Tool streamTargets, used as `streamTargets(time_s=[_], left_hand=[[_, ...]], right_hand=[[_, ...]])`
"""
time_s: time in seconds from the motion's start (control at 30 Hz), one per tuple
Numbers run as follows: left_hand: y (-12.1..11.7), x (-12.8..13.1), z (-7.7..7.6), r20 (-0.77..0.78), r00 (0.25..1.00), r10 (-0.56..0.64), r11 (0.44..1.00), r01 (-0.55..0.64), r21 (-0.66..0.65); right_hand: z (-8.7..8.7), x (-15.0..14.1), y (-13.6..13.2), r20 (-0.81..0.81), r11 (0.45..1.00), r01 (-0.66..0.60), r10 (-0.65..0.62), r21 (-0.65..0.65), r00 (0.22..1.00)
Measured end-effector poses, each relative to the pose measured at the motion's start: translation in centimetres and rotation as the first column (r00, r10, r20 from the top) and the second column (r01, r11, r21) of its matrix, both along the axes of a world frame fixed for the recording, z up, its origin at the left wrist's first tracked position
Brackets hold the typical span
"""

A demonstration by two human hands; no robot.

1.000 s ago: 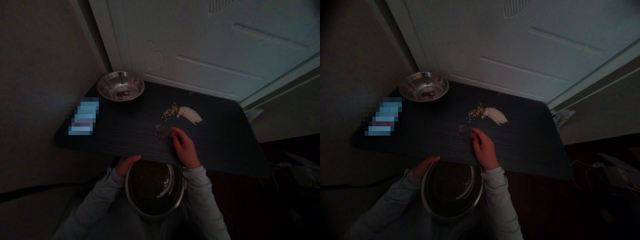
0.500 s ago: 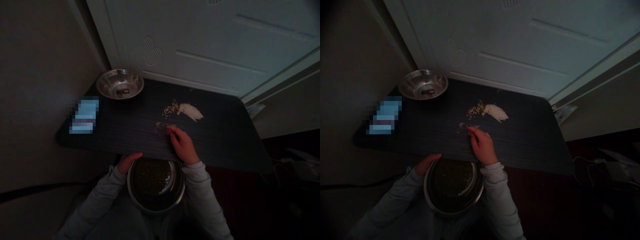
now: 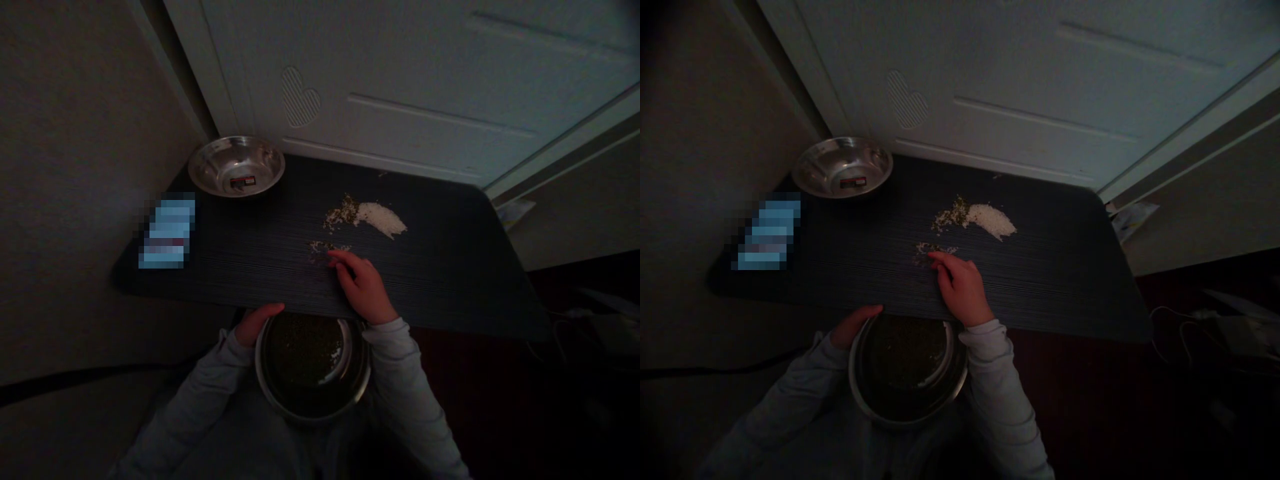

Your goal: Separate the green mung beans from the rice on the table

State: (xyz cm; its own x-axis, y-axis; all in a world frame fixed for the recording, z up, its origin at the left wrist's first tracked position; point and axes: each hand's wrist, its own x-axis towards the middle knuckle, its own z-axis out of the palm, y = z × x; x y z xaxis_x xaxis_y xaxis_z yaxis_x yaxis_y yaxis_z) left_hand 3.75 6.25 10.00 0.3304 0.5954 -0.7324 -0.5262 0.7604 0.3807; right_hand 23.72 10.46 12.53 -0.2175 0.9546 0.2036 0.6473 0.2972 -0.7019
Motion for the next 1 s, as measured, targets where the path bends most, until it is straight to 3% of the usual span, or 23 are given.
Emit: streamTargets(time_s=[0.3,0.63,1.0], left_hand=[[0.1,-0.1,-0.2,-0.128,0.99,-0.061,0.994,0.072,0.078],[0.0,-0.7,-1.1,-0.043,0.997,-0.069,0.992,0.073,0.103],[0.1,-0.3,-0.2,-0.137,0.984,-0.114,0.985,0.13,0.111]], right_hand=[[0.0,-0.4,-0.1,0.003,0.997,-0.078,0.078,0.011,0.997],[0.3,-0.3,-0.5,-0.011,0.989,-0.146,0.146,0.007,0.989],[0.4,-0.2,-0.7,-0.019,0.978,-0.211,0.211,0.001,0.977]])
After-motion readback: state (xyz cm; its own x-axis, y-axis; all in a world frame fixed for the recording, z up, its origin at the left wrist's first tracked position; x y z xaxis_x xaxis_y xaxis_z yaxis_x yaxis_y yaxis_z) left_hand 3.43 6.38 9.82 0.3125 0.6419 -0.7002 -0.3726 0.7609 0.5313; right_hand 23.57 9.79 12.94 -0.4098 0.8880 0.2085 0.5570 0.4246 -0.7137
